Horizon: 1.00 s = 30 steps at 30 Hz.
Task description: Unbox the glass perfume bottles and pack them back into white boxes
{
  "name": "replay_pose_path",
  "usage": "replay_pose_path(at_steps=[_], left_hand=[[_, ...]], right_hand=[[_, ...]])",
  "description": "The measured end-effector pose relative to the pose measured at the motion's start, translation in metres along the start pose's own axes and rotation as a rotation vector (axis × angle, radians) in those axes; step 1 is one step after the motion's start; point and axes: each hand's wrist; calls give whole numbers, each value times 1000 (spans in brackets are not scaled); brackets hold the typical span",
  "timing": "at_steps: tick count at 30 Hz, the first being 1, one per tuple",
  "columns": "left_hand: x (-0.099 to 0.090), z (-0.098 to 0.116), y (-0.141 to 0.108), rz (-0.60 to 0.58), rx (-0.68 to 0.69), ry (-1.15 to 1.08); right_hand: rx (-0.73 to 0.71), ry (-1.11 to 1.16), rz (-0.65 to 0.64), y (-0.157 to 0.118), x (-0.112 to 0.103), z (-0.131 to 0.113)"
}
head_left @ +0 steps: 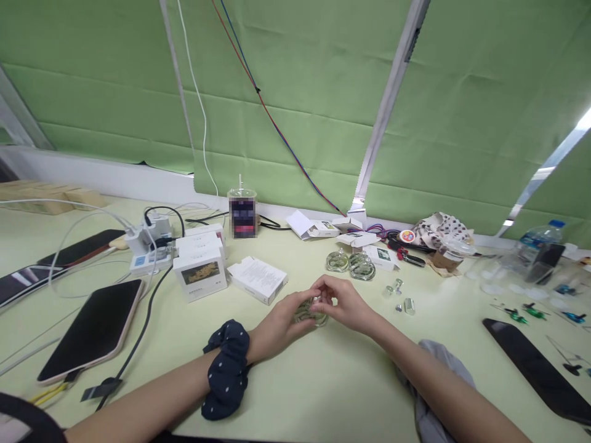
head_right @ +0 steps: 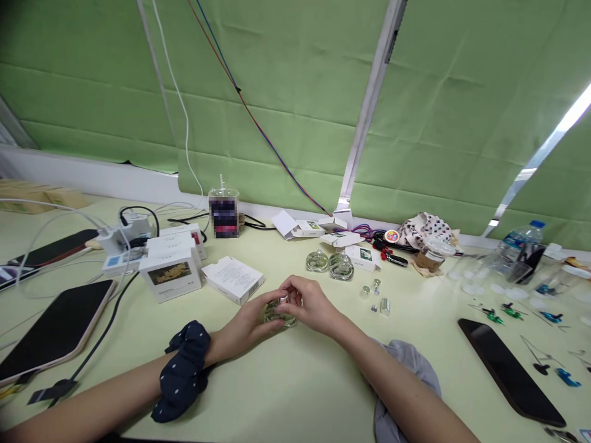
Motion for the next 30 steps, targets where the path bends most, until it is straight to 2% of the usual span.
replay_pose_path(at_steps=[3,6,10,12,15,17,20,23,26,30], left_hand=[[1,0,0,5,5,31],[0,-1,0,11,21,181],[-18,-2,-4,21,80,439],[-32,-5,-8,163,8,574],[-49,-14,-16,413,-222,781],[-54,-24,-20,464,-333,842],[-52,-37,-25,441,-404,812],[-49,-43,-25,409,-407,745],[-51,-43,-23,430,-402,632],[-56,-44,-20,474,-501,476]], right_hand=[[-5,-18,7,0,1,1],[-27,-38,28,-1,5,4],[-90,-84,58,-8,11,14],[-110,-133,61,-11,12,19],[-79,-206,39,-13,12,22],[-24,-249,2,-14,11,23],[67,-318,-65,-14,10,24],[120,-340,-131,-14,10,26],[128,-300,-161,-15,9,29],[139,-251,-169,-14,4,31]])
Point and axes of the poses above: each hand's wrist, its own y-axis towards the middle knuckle, its own x-axis out of the palm, z = x × y, and after that the axes turned 1 degree about -z, right-handed
